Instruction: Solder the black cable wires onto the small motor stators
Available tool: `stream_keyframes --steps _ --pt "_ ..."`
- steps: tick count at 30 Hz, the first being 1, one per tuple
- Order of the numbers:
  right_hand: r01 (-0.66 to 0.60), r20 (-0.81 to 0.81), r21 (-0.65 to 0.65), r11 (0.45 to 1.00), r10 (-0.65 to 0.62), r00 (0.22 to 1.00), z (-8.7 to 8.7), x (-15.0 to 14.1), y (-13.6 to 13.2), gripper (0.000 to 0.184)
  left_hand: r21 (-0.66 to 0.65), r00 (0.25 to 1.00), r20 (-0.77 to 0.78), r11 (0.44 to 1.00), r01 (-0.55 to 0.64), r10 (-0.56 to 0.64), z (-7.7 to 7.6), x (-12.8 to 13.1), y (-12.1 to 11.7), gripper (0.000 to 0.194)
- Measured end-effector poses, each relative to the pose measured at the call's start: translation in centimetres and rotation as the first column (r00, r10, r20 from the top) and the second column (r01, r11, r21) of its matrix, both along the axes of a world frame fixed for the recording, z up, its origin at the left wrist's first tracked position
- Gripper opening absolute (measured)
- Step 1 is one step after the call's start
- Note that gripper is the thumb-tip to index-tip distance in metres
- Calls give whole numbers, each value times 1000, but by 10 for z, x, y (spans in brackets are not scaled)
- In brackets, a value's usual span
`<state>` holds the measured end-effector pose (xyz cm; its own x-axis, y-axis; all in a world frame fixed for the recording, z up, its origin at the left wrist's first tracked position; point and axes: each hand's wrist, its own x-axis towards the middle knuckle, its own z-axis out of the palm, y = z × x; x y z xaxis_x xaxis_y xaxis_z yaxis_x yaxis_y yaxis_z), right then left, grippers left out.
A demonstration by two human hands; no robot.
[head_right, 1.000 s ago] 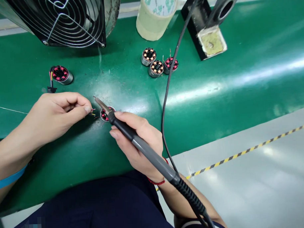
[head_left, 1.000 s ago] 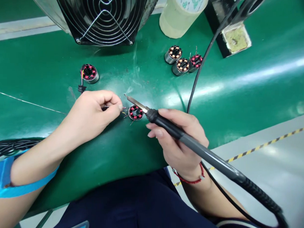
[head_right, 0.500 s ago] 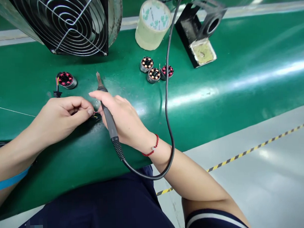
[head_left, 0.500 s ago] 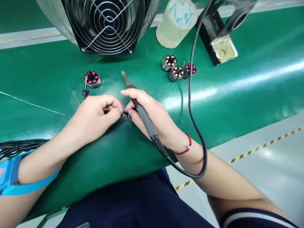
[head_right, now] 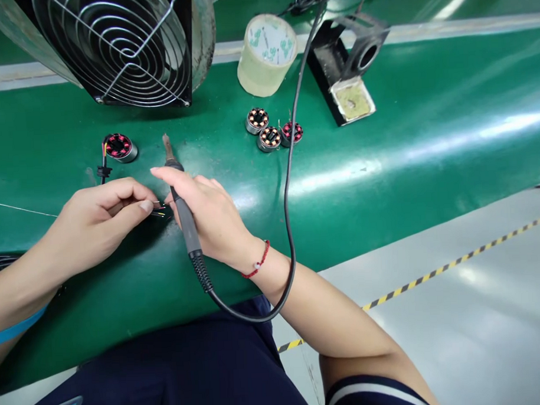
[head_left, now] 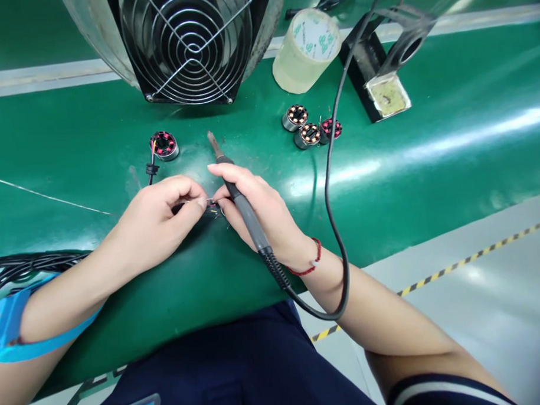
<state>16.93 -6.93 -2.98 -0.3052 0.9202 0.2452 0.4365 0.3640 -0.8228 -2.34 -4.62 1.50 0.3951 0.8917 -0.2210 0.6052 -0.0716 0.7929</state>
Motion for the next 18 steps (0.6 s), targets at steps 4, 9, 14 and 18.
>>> stream_keyframes --steps 4,9,14,18 --pt "86 7 31 996 -86 996 13 7 -7 49 29 999 -24 998 48 -48 -1 -4 0 27" --pt "225 -97 125 966 -214 972 32 14 -33 38 7 998 -21 998 60 -59 -2 -3 1 27" --pt "387 -257 106 916 -351 901 17 13 -59 25 41 998 -39 998 40 -38 -4 -1 0 25" --pt "458 -332 30 888 -423 843 3 15 -72 25 71 999 -45 997 30 -26 -6 0 -1 24"
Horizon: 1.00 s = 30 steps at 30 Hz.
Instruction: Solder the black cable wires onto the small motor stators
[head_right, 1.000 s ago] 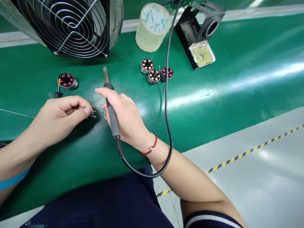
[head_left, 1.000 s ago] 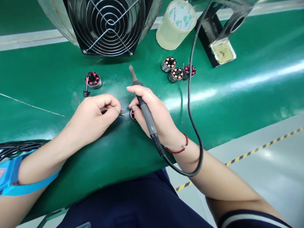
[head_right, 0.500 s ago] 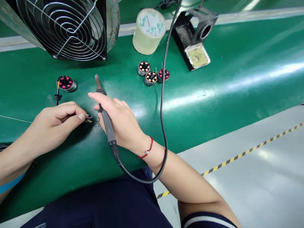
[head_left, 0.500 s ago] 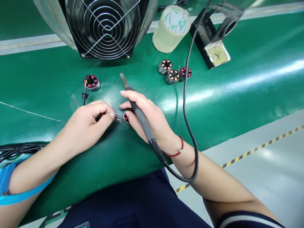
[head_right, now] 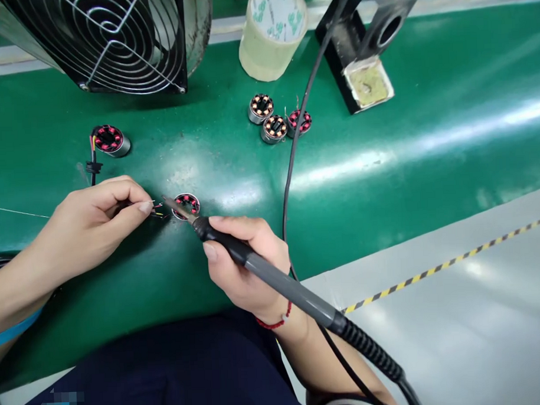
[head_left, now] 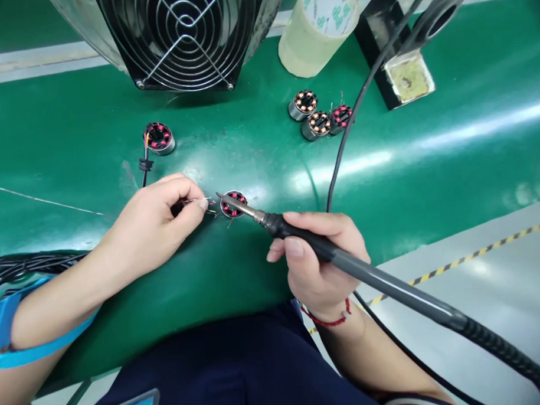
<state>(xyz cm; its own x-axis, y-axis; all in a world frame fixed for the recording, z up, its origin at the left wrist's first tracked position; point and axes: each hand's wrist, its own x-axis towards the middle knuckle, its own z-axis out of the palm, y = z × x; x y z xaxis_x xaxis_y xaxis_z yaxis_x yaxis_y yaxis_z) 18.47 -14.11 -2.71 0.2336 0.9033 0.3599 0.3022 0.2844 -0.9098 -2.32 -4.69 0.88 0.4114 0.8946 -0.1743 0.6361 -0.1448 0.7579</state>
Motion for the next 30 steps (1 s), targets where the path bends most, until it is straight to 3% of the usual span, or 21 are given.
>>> stream_keyframes --steps 13,20,30 --pt "12 -39 -51 999 -14 999 -2 0 0 19 -4 999 -17 1000 -29 28 2 1 1 24" --pt "18 -43 10 1000 -18 999 4 -1 5 22 -3 999 -32 999 -39 39 3 3 1 24" --pt "-299 155 -71 952 306 939 34 5 36 35 -6 999 -31 999 -37 37 2 2 2 25"
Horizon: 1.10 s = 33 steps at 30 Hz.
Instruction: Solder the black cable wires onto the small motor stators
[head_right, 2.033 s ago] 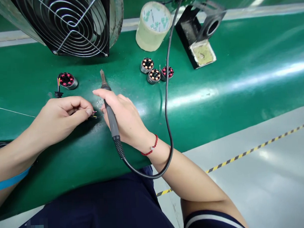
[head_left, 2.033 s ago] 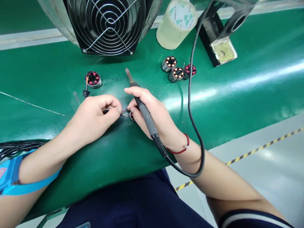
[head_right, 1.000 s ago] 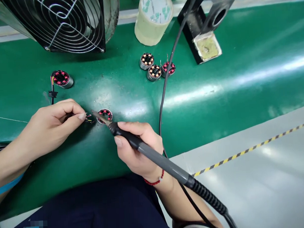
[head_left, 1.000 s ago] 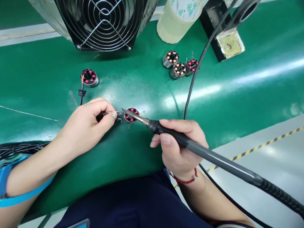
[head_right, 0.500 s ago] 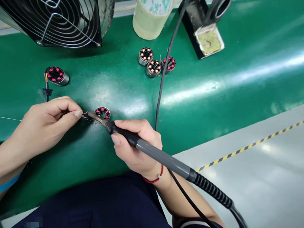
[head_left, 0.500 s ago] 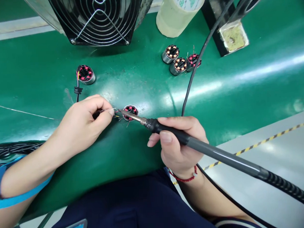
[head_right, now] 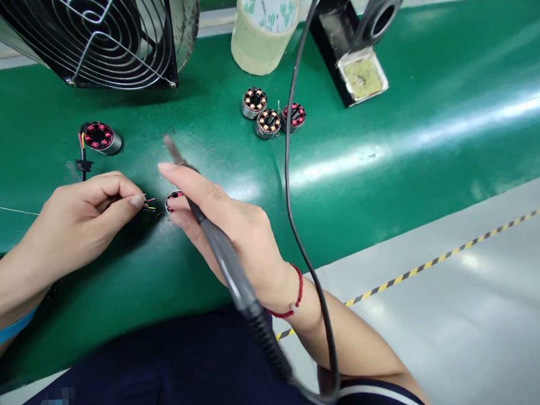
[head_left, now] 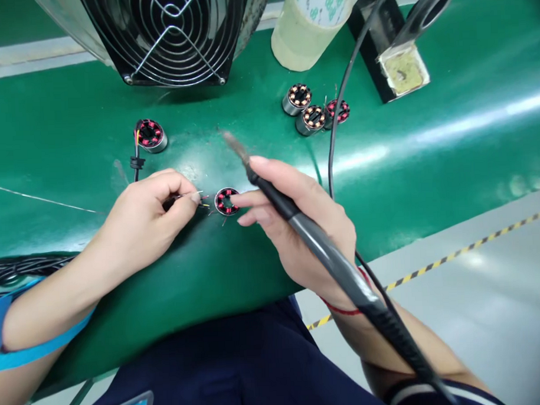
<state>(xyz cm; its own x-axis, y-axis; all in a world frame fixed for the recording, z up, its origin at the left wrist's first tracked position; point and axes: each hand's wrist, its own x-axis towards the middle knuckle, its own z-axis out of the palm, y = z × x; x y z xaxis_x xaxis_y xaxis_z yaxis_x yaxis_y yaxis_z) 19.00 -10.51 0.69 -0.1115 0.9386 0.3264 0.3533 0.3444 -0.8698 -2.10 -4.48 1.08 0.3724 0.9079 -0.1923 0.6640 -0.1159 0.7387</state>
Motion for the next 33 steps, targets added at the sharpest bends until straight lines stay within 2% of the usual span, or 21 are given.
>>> stream_keyframes --steps 3,7,12,16,20,23,27,33 --pt "-96 117 -87 992 106 987 5 -1 14 34 -7 1000 7 1000 -5 5 0 -1 0 24" --pt "-182 171 -123 976 201 964 -7 -9 31 44 -5 1000 10 1000 -4 4 0 0 1 23" --pt "-183 156 -127 975 202 967 -26 -21 38 44 -1 1000 10 1000 6 -6 -1 0 1 24" --pt "-110 154 -108 988 126 980 -33 -23 37 42 6 1000 28 1000 -5 5 -2 -2 -1 22" --pt "-45 120 -45 998 50 992 -34 -23 31 48 -53 995 79 997 -56 60 -1 -4 -4 14" --pt "-90 148 30 995 85 985 -33 -24 28 50 -77 988 120 993 -84 93 -2 -4 -5 8" --pt "-130 154 71 989 118 981 -31 -25 27 51 -77 989 131 995 -63 73 -1 -4 -4 9" --pt "-145 35 64 987 143 989 -31 -26 29 47 -73 986 167 997 -9 21 4 -5 -6 15"
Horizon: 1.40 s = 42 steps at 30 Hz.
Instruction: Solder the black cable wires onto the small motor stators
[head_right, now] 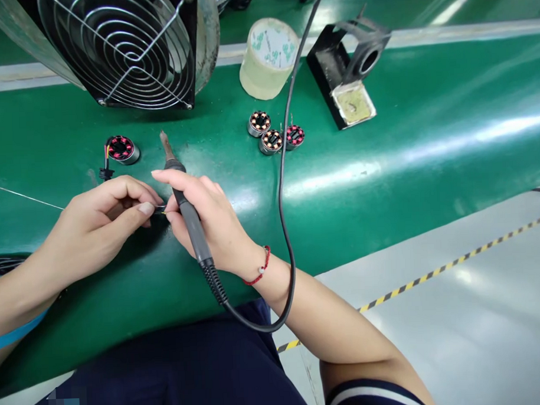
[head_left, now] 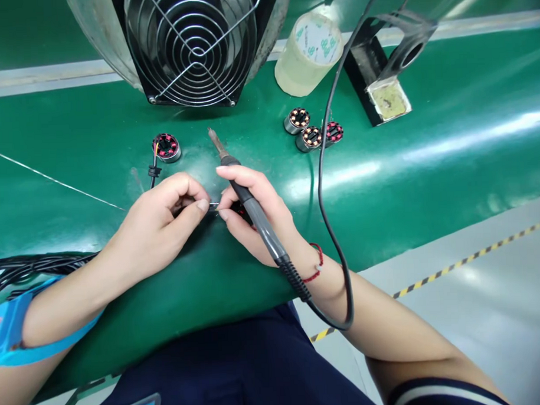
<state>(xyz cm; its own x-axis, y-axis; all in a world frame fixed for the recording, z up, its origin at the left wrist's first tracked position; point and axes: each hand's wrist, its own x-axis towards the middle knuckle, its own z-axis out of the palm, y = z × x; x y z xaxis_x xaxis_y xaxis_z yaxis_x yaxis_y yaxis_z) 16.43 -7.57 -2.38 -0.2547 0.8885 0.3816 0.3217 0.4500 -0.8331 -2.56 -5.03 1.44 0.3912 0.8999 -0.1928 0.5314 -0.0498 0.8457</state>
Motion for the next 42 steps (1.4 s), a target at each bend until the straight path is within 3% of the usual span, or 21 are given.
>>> stream_keyframes --steps 11,21,28,31,35,37,42 --pt "1 -30 -50 999 -3 1000 0 0 0 47 23 989 -34 989 146 -145 -1 -3 3 17" --pt "-59 130 -10 998 59 990 -2 6 4 46 96 994 -86 992 80 -71 -5 1 5 16" --pt "37 88 -14 999 -35 996 -3 0 6 45 99 996 -82 994 51 -43 -7 2 6 17" --pt "69 42 -25 997 -68 997 4 5 1 47 95 996 -83 995 42 -34 -8 3 6 17" --pt "219 10 -80 972 -219 976 22 15 -18 35 85 998 -61 996 35 -30 -7 5 6 16" --pt "287 -8 -42 957 -288 958 26 18 -30 29 78 998 -57 996 34 -29 -6 5 6 15" --pt "343 -160 4 939 -338 927 14 17 -56 23 60 997 -71 998 25 -20 -7 6 5 15"
